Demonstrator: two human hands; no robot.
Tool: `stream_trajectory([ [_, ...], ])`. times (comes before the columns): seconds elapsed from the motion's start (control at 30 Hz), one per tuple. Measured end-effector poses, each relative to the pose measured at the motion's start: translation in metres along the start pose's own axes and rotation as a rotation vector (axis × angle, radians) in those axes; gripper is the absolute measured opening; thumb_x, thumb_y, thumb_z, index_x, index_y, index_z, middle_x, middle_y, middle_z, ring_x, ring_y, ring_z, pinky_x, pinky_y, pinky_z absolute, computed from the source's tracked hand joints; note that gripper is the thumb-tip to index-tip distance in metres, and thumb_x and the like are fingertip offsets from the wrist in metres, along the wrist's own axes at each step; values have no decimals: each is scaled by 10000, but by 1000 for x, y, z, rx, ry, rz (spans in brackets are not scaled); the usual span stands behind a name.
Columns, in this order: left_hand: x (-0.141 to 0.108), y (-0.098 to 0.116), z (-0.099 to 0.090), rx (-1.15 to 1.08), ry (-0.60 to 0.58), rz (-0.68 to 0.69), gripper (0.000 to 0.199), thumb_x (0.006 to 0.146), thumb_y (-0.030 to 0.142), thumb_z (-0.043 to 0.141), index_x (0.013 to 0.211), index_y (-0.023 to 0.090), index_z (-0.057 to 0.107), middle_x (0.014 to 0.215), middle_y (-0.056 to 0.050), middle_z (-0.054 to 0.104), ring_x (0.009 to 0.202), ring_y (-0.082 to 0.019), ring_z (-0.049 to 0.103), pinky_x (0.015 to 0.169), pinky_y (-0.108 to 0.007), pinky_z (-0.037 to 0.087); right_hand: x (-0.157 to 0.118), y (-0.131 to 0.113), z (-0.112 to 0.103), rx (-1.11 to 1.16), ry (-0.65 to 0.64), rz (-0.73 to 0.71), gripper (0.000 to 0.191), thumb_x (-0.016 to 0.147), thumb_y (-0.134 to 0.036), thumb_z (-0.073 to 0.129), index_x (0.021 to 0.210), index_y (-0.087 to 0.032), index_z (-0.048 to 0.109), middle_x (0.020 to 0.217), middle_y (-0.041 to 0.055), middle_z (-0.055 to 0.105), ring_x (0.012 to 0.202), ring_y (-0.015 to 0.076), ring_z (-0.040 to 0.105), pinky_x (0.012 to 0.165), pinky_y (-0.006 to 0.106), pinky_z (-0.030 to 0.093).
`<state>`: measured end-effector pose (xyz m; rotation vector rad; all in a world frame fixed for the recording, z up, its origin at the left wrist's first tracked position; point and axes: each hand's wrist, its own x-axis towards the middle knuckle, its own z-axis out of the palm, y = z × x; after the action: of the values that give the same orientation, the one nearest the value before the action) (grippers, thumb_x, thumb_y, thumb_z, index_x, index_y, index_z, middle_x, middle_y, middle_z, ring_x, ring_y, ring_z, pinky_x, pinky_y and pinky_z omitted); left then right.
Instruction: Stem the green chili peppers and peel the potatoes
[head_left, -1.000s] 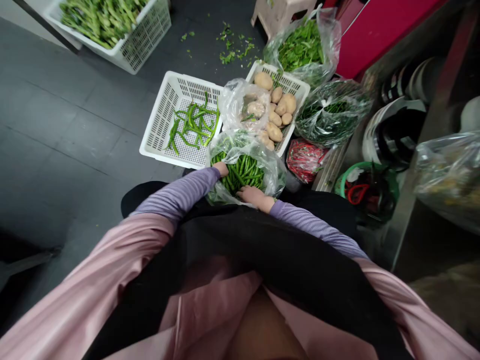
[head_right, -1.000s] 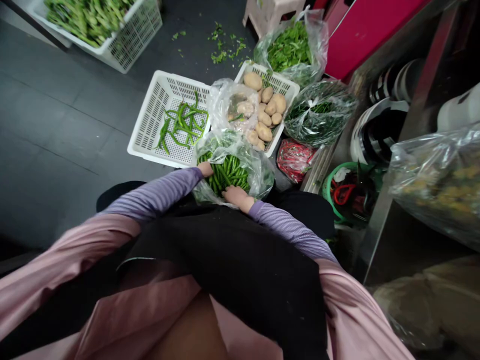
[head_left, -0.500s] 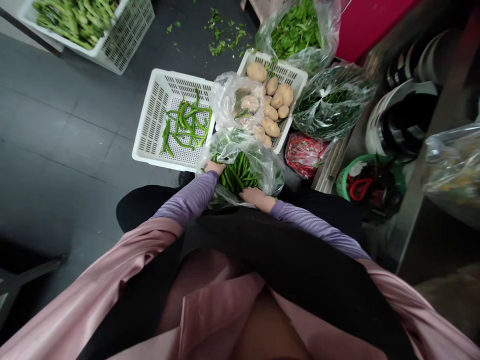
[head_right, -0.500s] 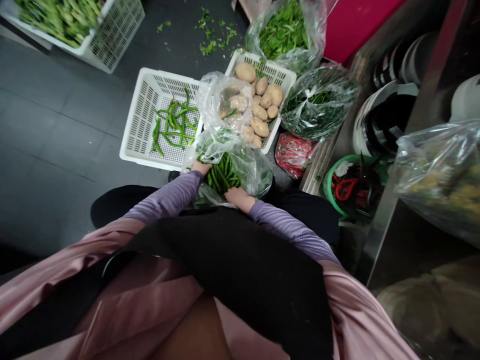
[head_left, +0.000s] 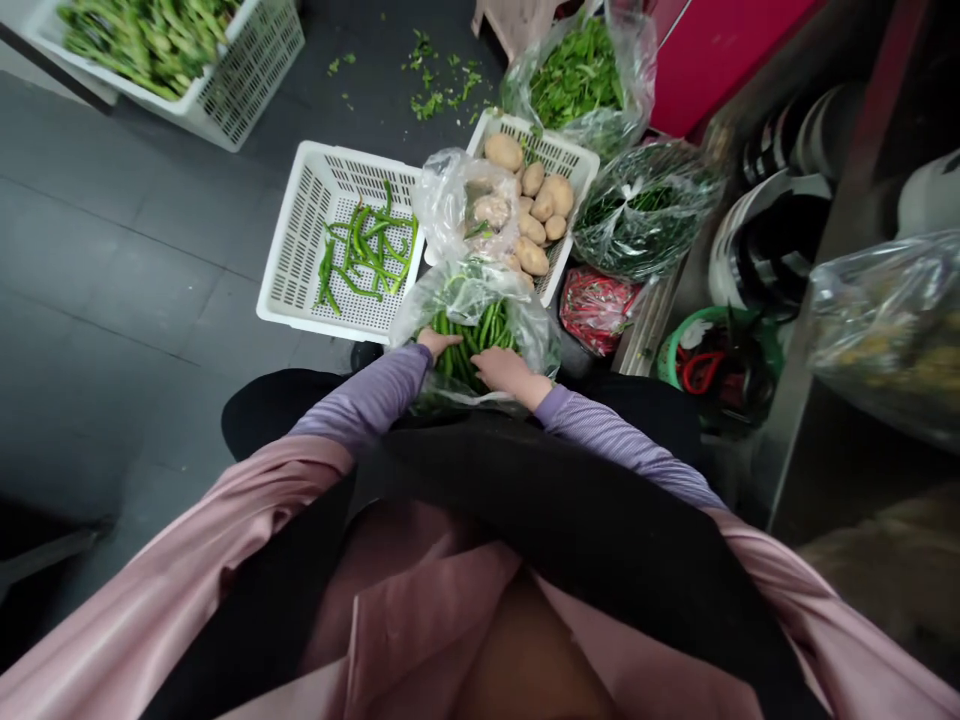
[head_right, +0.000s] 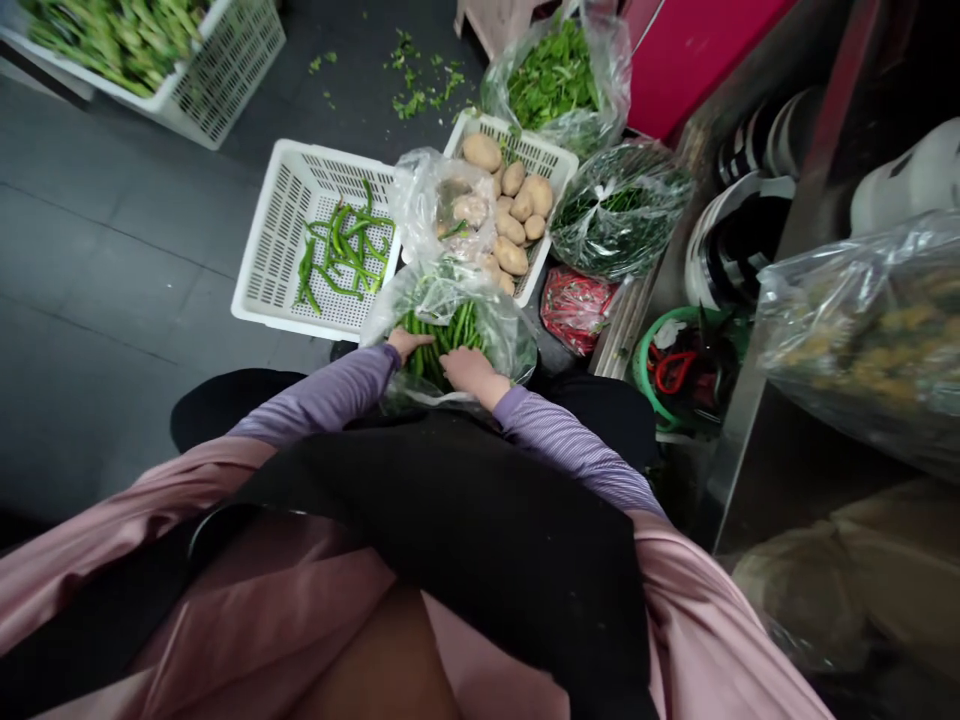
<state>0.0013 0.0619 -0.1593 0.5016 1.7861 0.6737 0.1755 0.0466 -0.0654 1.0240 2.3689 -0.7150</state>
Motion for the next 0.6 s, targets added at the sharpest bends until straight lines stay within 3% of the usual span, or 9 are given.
stream_trajectory([
  [0.17,-59,1,0,-61,-38,11,430,510,51,802,913,136,681,900,-102,763,945,-295,737,872,-380,601,9,29,-15,214,251,201,671,946,-180,585,1584,-133,381,1591,218,408,1422,334,455,1144,462,434],
  [0.27,-83,0,-10,-67,-194,6,382,501,75,814,858,139,692,828,-95,757,891,-309,738,851,-405,603,14,43,-28,341,419,281,836,900,-140,603,1647,-156,229,1691,202,223,1510,351,343,1195,492,384],
  [0.33,-93,0,-15,-95,-312,28,362,508,96,821,847,146,706,813,-81,756,863,-309,736,852,-421,602,16,48,-35,419,511,252,835,885,-120,583,1644,-161,238,1670,185,292,1498,330,377,1208,491,376],
  [0.43,-99,1,-17,-126,-348,89,347,493,89,810,820,149,711,804,-64,751,850,-288,730,867,-413,595,18,44,-32,585,509,259,699,854,-139,610,1533,-104,448,1507,201,526,1402,324,500,1207,487,383],
  [0.5,-97,2,-14,-106,-345,99,353,462,84,807,793,146,703,769,-59,739,813,-276,721,838,-401,597,18,35,-20,755,582,363,630,816,-134,626,1437,-78,534,1461,210,556,1350,303,544,1202,460,393],
  [0.6,-90,0,-6,-70,-351,115,378,435,97,815,785,154,684,715,-35,716,742,-246,696,789,-380,595,21,20,8,1137,722,540,662,776,-101,582,1432,-98,491,1410,189,571,1191,223,631,1092,395,499],
])
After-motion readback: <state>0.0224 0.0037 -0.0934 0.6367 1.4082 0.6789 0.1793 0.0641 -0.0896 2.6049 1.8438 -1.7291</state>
